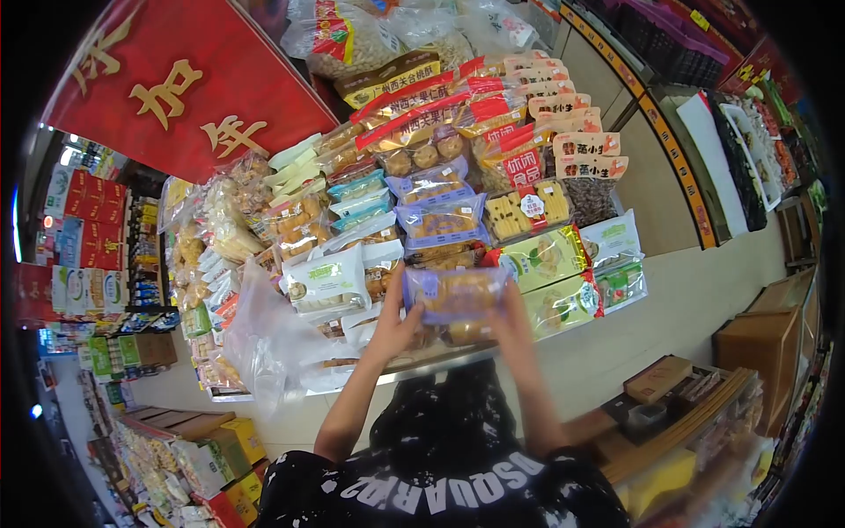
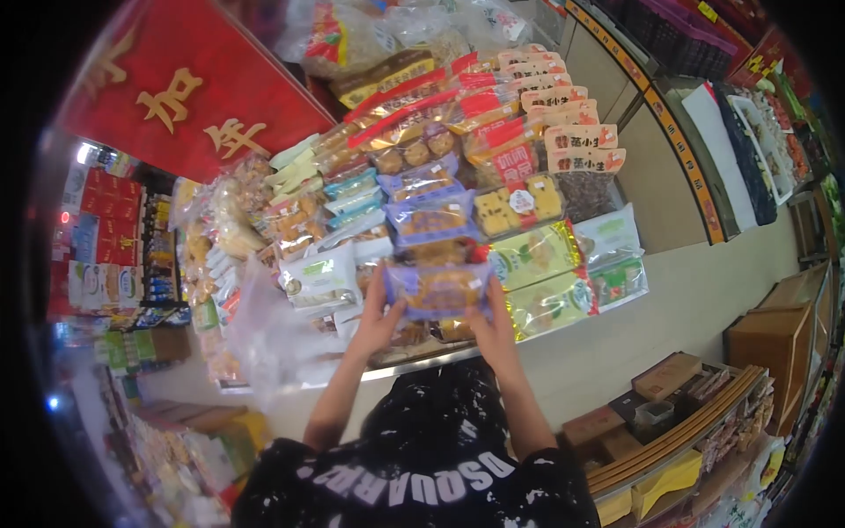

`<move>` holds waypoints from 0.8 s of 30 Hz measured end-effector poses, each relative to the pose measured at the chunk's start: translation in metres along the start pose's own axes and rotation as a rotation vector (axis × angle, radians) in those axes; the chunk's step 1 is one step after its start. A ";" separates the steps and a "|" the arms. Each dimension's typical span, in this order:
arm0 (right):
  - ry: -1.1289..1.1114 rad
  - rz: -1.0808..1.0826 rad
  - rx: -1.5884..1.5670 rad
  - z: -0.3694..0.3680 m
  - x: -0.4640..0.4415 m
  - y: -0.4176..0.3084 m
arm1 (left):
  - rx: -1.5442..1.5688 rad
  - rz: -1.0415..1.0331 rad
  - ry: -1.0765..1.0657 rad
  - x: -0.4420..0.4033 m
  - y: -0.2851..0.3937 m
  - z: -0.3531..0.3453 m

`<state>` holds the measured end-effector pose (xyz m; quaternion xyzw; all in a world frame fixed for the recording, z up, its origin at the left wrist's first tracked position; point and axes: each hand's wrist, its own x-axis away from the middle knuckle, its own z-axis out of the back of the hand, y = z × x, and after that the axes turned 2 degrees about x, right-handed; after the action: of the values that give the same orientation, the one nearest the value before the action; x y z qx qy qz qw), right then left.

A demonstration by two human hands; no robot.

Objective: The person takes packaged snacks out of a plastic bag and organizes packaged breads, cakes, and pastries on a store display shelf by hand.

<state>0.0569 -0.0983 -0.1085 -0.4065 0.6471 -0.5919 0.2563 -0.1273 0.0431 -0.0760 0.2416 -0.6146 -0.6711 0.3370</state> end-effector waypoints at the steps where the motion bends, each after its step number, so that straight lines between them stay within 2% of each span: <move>1: -0.014 -0.028 0.020 0.003 -0.017 0.003 | 0.002 -0.026 0.067 -0.012 -0.006 -0.006; 2: -0.037 -0.049 0.045 0.006 -0.036 0.005 | 0.005 -0.060 0.142 -0.025 -0.011 -0.010; 4: -0.077 -0.034 0.093 0.005 -0.066 0.014 | -0.054 -0.074 0.164 -0.040 -0.017 -0.012; 6: -0.109 -0.013 0.139 0.004 -0.079 0.021 | -0.224 0.034 0.243 -0.051 -0.040 -0.012; 8: -0.138 0.091 0.577 0.008 -0.091 0.026 | -0.361 -0.038 0.343 -0.049 -0.064 -0.016; 10: -0.156 0.090 0.573 0.012 -0.094 0.026 | -0.494 0.030 0.384 -0.044 -0.064 -0.022; 11: -0.163 0.075 0.576 0.012 -0.092 0.029 | -0.113 0.040 0.385 -0.044 -0.072 -0.026; 12: -0.181 0.074 0.575 0.011 -0.090 0.036 | -0.115 0.047 0.402 -0.041 -0.070 -0.028; 14: -0.129 0.209 0.617 0.007 -0.085 0.051 | -0.647 -0.089 0.357 -0.034 -0.068 -0.031; 15: -0.144 0.209 0.620 0.005 -0.082 0.052 | -0.504 -0.026 0.324 -0.033 -0.062 -0.035; 17: -0.095 0.410 0.918 -0.005 -0.078 0.051 | -0.431 -0.012 0.302 -0.038 -0.058 -0.037; 18: -0.137 0.427 0.914 -0.007 -0.078 0.053 | -0.365 -0.003 0.281 -0.038 -0.058 -0.034; 19: -0.094 0.445 0.926 -0.006 -0.078 0.055 | -0.383 -0.051 0.338 -0.038 -0.066 -0.034; 21: -0.028 0.480 0.897 -0.007 -0.080 0.061 | -0.337 -0.081 0.275 -0.036 -0.060 -0.025; 22: 0.003 0.489 0.857 -0.010 -0.079 0.064 | -0.382 -0.117 0.392 -0.030 -0.052 -0.025; 24: 0.039 0.500 0.780 -0.024 -0.070 0.027 | -0.238 -0.034 0.530 -0.006 -0.013 -0.016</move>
<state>0.0687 -0.0275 -0.1410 -0.1000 0.4590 -0.7186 0.5127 -0.1134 0.0376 -0.0919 0.3777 -0.4181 -0.6575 0.5003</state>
